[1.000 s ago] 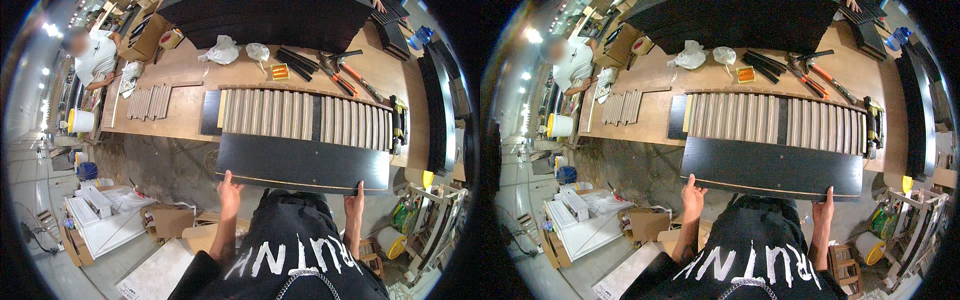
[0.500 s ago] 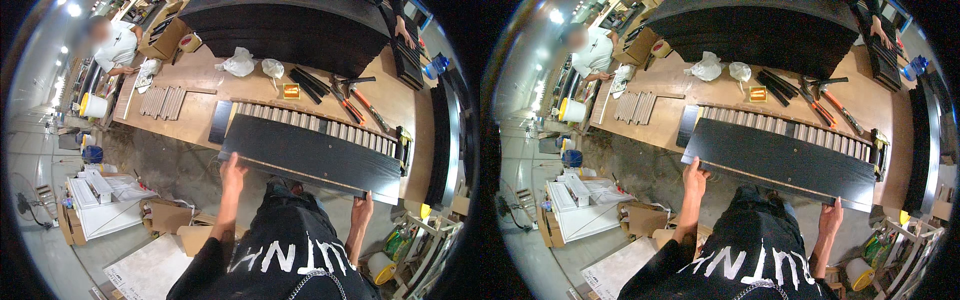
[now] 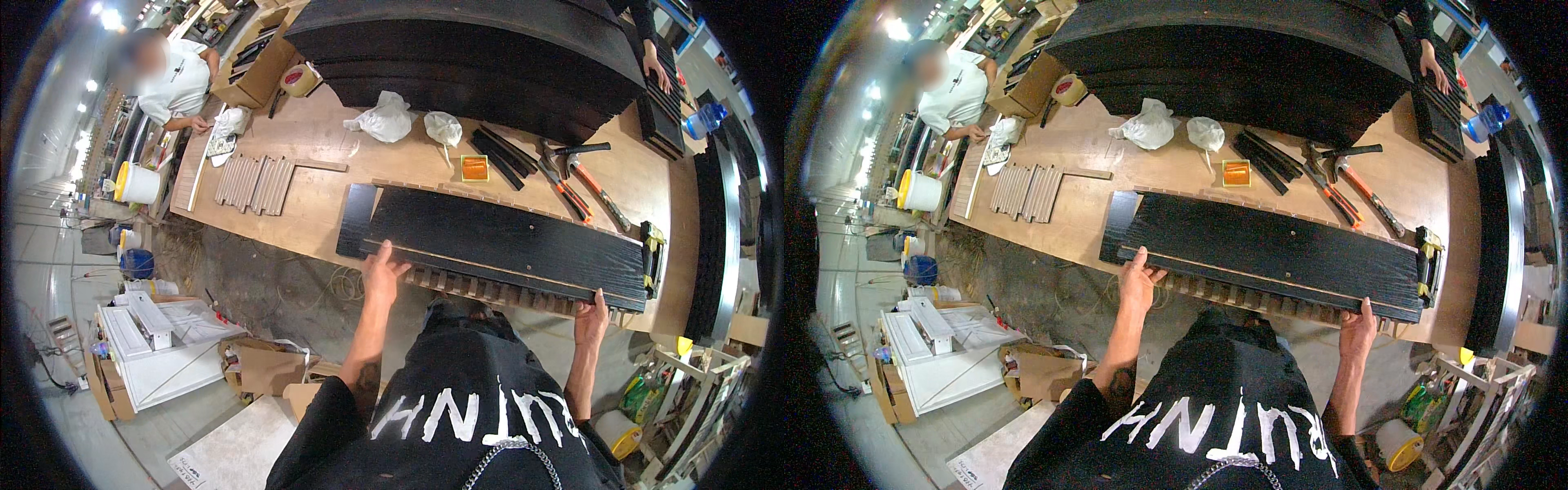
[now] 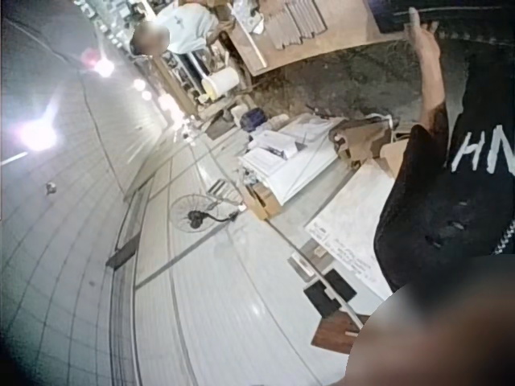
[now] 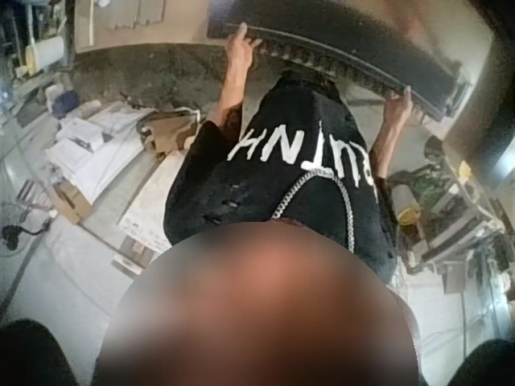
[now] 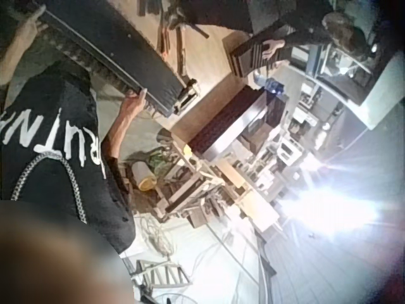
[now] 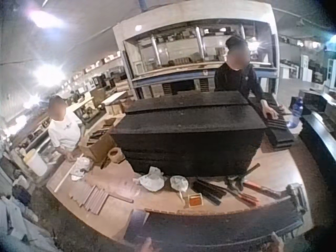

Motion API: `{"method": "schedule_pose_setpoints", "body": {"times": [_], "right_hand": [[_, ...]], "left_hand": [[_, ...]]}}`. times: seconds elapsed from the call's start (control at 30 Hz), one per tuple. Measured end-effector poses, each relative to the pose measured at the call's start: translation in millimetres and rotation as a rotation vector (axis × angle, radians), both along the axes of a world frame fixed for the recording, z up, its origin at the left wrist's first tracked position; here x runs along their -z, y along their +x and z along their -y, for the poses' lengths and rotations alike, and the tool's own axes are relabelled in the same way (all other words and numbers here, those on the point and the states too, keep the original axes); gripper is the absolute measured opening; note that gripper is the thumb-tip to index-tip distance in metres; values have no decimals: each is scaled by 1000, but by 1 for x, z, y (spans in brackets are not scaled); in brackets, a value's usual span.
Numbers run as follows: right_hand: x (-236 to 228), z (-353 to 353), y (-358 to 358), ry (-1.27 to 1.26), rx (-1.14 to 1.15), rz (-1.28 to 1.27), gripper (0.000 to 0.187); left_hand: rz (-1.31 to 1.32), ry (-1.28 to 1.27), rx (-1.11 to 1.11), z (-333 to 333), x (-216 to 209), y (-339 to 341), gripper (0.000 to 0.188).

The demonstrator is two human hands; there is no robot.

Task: The person wipes wooden slats with a cloth, then places a black panel on the slats and uses a nail gun to attach it. The person also uses a hammer to adjust the panel.

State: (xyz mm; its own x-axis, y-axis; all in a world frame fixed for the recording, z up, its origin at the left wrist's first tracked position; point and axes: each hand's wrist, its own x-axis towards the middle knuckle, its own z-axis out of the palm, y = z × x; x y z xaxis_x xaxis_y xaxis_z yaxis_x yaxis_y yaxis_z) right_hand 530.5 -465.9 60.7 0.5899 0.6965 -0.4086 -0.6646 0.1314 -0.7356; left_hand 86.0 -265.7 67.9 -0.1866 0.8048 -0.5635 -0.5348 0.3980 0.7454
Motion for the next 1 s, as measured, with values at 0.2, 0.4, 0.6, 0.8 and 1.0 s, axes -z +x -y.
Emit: {"method": "schedule_pose_setpoints", "body": {"times": [0.2, 0.4, 0.6, 0.8, 1.0], "right_hand": [[-30, -18, -22, -74, 71, 14, 14], [-30, -26, -23, -200, 128, 15, 26], [0, -11, -17, -102, 79, -70, 28], [-3, 1, -24, -52, 95, -128, 23], [-4, -2, -26, -2, 72, -106, 27]], "left_hand": [[9, 1, 47, 0, -14, 3, 29], [109, 29, 105, -5, 13, -7, 36], [9, 46, 174, 0, 16, -17, 36], [0, 59, 218, 0, 17, -17, 36], [38, 74, 259, -3, 22, -24, 32]]}}
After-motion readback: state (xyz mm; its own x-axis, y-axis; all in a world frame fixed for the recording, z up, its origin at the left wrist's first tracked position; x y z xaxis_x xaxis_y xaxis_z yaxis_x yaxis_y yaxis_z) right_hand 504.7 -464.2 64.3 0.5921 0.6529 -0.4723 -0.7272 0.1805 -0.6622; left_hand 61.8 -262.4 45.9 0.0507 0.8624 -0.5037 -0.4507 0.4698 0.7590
